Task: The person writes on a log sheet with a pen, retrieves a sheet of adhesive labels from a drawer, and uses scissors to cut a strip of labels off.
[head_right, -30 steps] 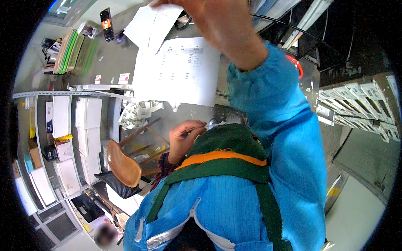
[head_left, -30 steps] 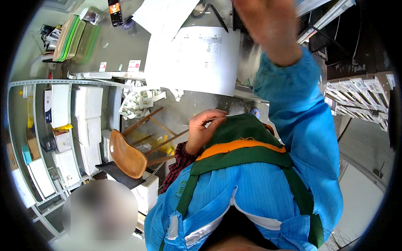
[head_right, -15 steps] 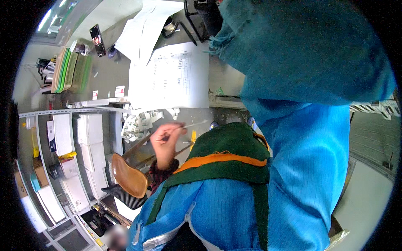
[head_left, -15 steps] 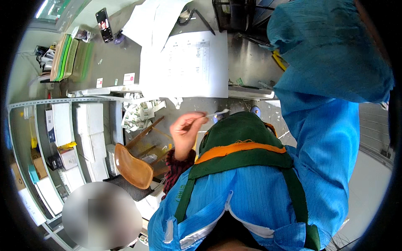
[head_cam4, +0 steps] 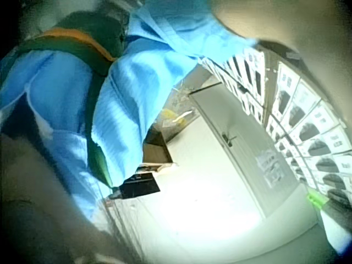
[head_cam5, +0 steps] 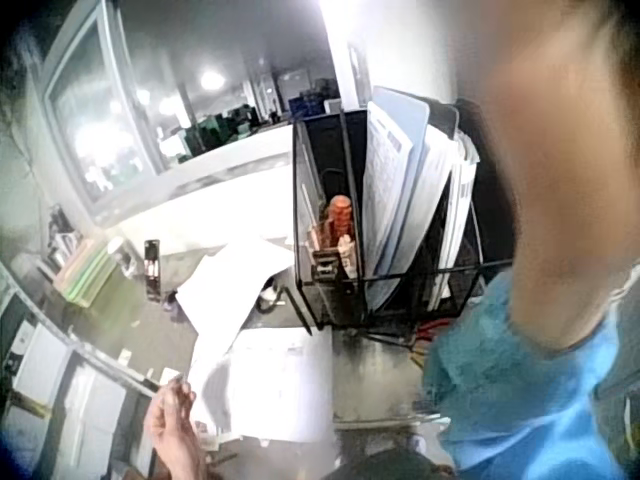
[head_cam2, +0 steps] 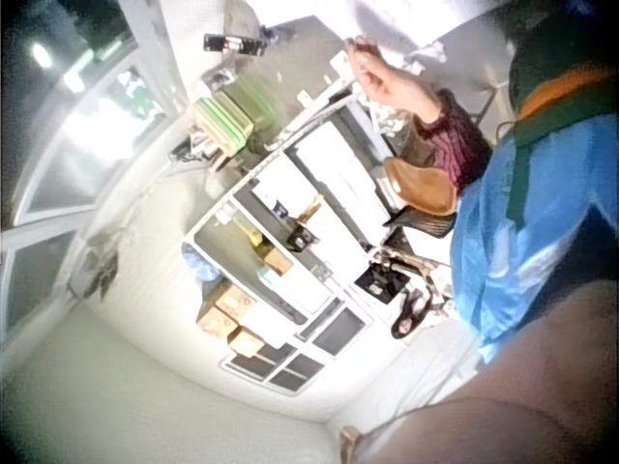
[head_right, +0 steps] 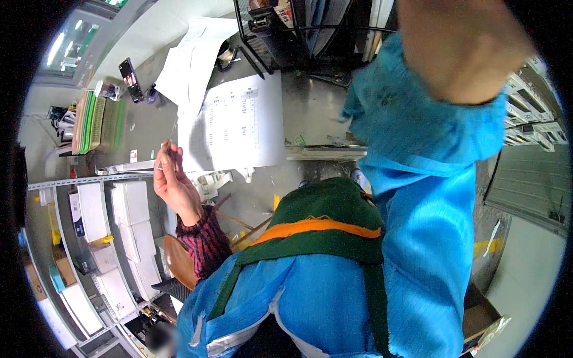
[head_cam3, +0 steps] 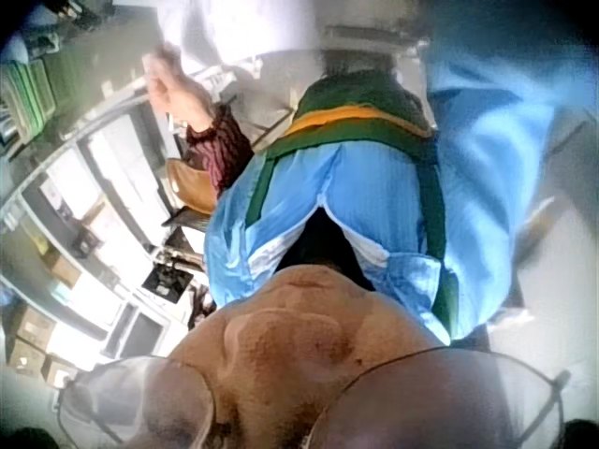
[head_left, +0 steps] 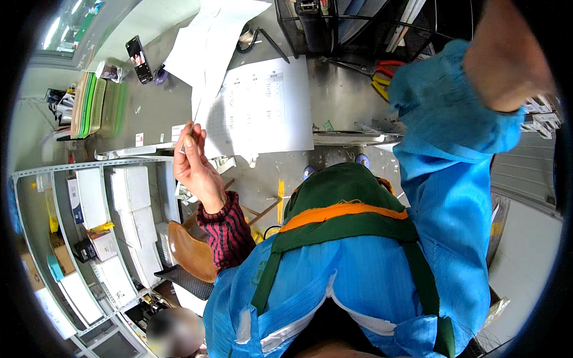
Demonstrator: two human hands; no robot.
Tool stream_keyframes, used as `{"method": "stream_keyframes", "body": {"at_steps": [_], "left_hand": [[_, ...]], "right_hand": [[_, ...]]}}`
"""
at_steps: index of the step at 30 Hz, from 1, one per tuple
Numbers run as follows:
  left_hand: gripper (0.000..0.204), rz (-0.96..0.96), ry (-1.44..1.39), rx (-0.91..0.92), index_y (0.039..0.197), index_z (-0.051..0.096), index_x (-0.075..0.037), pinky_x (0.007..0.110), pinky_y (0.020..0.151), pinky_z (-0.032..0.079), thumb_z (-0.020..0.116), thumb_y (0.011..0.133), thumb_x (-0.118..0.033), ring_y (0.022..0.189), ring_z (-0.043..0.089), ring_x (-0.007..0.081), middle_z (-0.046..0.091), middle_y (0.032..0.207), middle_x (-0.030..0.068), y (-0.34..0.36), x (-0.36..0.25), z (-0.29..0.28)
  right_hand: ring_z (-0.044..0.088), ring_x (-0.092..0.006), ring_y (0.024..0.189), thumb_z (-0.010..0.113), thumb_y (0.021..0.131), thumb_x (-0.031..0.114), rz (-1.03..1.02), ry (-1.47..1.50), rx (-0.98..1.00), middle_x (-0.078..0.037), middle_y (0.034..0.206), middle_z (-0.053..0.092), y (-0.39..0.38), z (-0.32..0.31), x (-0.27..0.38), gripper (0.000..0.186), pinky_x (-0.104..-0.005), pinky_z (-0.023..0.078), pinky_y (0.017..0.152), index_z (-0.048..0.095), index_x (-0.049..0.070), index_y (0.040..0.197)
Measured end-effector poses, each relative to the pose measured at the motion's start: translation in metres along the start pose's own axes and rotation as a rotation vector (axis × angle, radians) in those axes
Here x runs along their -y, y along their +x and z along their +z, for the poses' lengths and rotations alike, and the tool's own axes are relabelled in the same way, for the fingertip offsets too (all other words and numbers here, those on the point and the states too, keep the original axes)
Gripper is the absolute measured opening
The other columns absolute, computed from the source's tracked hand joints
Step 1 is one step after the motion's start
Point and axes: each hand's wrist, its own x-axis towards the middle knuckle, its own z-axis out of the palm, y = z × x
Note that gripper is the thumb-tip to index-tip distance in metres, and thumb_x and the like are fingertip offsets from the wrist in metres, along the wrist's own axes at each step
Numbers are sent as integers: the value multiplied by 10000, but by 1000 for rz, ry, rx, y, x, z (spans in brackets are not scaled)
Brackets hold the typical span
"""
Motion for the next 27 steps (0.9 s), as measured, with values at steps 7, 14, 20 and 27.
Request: {"method": "stream_keyframes", "body": {"at_steps": [7,14,20,27], "left_hand": [[323,79,159,28,1180,582,84,354,988,472,533,978,-163,1029,615,199,631,1137,151,36,14,21],[313,45,208,118,1163,618,47,344,941,505,556,969,-191,1002,622,189,649,1092,137,59,62,25],[334,39,297,109,1177,610,50,322,955,489,563,967,-206,1005,619,180,646,1094,150,69,64,27],[314,120,325,99,1195,595,57,304,962,477,547,974,-161,1029,613,178,641,1117,131,89,69,15]], "right_hand": [[615,-142,759,441,1004,293,157,-15,-19,-91,903,668,-45,-2,-5,344,-262,502,680,611,42,1168],[611,-109,772,565,951,307,804,-71,-143,-67,900,685,-139,-15,-91,329,-255,501,686,644,42,1129],[576,-91,751,582,940,256,973,-135,-126,-35,892,663,-149,-21,-110,273,-225,455,627,651,43,1095],[602,-104,799,650,894,213,1049,-156,-26,-60,936,678,-145,-22,-109,292,-253,493,711,632,16,1110]]}}
